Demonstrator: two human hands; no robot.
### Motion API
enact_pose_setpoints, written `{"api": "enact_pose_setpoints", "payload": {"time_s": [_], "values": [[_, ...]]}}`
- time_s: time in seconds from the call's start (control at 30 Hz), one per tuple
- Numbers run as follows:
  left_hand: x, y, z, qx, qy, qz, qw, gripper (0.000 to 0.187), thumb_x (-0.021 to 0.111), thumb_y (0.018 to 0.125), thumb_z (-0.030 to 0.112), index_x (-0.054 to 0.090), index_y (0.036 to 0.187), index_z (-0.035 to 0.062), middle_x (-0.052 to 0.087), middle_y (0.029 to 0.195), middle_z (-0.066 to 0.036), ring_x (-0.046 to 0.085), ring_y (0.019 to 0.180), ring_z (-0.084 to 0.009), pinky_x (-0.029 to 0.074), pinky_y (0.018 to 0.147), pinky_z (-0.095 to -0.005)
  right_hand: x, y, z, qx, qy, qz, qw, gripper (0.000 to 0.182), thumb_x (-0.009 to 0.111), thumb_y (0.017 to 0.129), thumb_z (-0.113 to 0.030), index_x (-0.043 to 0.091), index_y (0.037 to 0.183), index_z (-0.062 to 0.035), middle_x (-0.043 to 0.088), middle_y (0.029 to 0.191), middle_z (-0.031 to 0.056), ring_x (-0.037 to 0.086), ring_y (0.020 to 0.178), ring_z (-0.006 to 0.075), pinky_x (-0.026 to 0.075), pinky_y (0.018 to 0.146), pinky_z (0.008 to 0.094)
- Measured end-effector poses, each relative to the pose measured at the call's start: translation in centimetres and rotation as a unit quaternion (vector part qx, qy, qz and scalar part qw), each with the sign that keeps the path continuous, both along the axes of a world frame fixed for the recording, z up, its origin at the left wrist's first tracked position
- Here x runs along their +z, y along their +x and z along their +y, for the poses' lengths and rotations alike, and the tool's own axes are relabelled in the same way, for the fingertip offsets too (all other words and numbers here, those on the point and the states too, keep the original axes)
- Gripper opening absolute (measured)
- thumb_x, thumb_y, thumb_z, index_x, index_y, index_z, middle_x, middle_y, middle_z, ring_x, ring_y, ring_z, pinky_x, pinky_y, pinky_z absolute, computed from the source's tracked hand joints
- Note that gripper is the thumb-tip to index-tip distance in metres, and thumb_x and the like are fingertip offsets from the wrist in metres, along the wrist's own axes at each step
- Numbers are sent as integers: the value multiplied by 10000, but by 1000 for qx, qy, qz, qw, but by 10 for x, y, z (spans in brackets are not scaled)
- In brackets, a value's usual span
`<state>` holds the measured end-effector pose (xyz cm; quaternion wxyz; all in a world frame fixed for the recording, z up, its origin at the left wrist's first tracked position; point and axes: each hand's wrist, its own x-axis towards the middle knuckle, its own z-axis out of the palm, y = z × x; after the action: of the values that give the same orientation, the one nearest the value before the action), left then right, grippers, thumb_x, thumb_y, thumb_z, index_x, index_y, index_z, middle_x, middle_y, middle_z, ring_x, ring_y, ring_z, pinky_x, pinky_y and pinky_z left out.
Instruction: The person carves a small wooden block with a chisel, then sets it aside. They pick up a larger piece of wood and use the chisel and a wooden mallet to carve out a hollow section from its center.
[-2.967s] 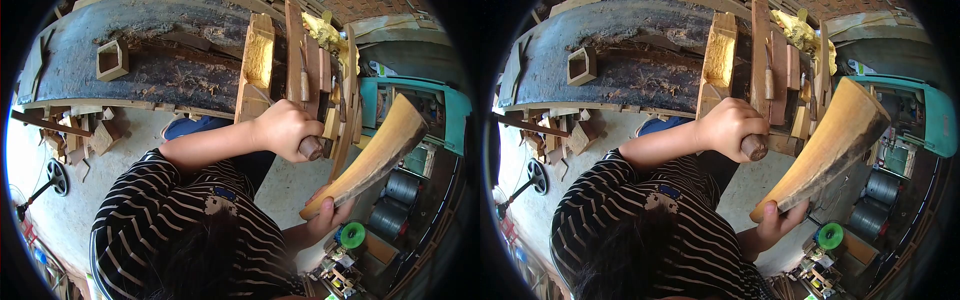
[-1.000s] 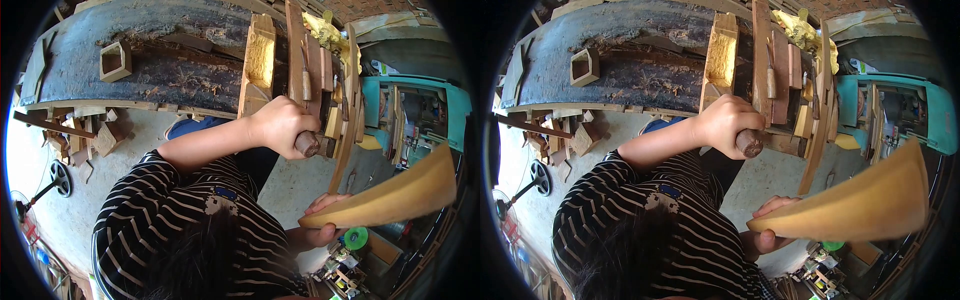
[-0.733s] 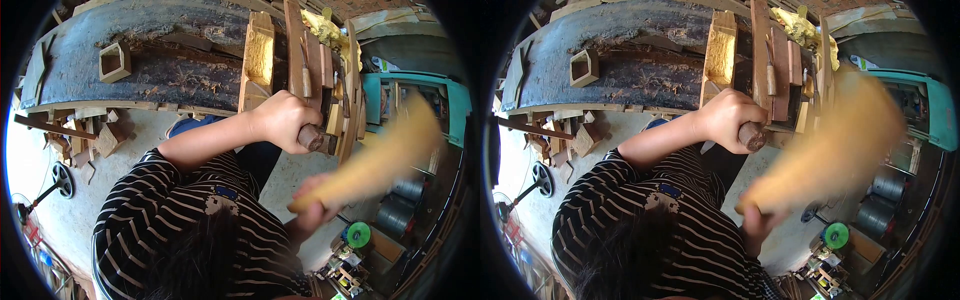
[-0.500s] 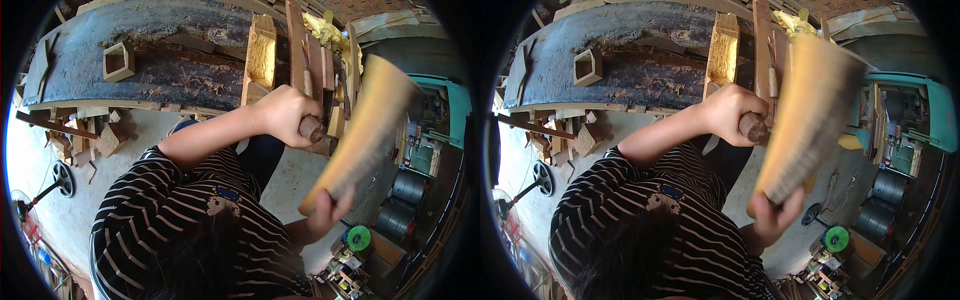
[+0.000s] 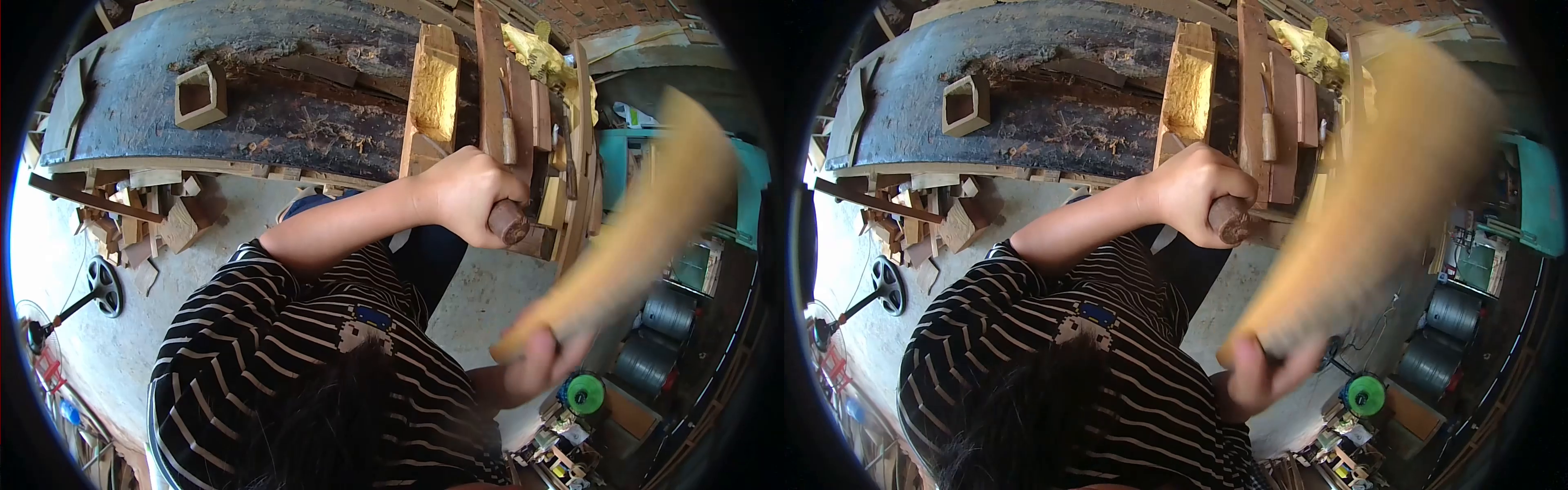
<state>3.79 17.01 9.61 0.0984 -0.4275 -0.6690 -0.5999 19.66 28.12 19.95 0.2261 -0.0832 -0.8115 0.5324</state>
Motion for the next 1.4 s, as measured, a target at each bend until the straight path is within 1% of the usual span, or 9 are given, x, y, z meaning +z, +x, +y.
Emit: {"api": "enact_pose_setpoints", "payload": {"time_s": [0.07,0.13,0.2,0.4,0.53,0.83,1.0,1.2,1.4], "values": [[-1,0,0,4,8,-9,1000,228,720,593,223,589,682,59,577,604,-112,595,585,-323,489,544,-375,20,-15,13,261,57,127,955,119,594,725,-133,524,687,-45,578,807,99,577,641,156,447,499,295],[-2,1,4,5,12,-6,1000,231,720,591,228,593,686,60,571,598,-112,592,583,-326,486,539,-376,1,-6,0,75,-133,215,965,183,597,759,-202,547,721,-30,551,729,92,581,631,182,433,457,328],[-3,1,5,3,17,1,1000,235,720,589,233,597,689,61,565,593,-112,590,581,-329,482,534,-377,-14,-15,28,289,232,140,918,300,610,841,-232,506,968,19,537,820,92,563,654,155,427,497,308],[-11,6,5,6,-1,25,1000,243,721,578,255,606,699,79,549,579,-104,578,566,-326,472,527,-396,-17,4,3,17,20,-76,997,561,677,770,-76,412,1241,76,534,1052,132,540,925,159,458,803,297],[-12,4,8,1,-7,31,1000,251,723,583,262,582,682,80,553,580,-100,585,569,-313,475,521,-392,-9,17,8,116,-93,156,977,350,575,848,-350,467,886,-19,577,728,131,498,513,170,427,510,279],[-17,3,4,-3,-10,29,1000,267,735,567,278,608,694,80,565,593,-113,592,583,-321,489,538,-395,-32,8,18,29,7,-131,991,578,681,782,-187,433,1228,84,544,983,91,530,868,146,440,781,287],[-13,-2,5,14,-1,5,1000,228,707,590,261,586,660,80,558,574,-107,598,577,-310,485,521,-388,-14,17,42,193,-119,172,958,484,674,804,-297,457,1101,18,536,793,137,521,570,216,428,488,330],[-16,2,9,6,-24,25,999,261,719,577,285,591,679,82,556,570,-106,586,557,-314,485,529,-393,-54,9,41,103,100,-65,987,371,685,762,-178,550,1071,-22,579,927,143,559,783,179,458,726,331],[-20,-1,10,11,-7,32,999,261,691,558,328,610,652,98,574,554,-119,601,569,-331,492,530,-413,-55,6,26,55,89,-56,993,391,571,816,-196,511,1121,42,563,736,139,519,586,196,441,533,329]]}}
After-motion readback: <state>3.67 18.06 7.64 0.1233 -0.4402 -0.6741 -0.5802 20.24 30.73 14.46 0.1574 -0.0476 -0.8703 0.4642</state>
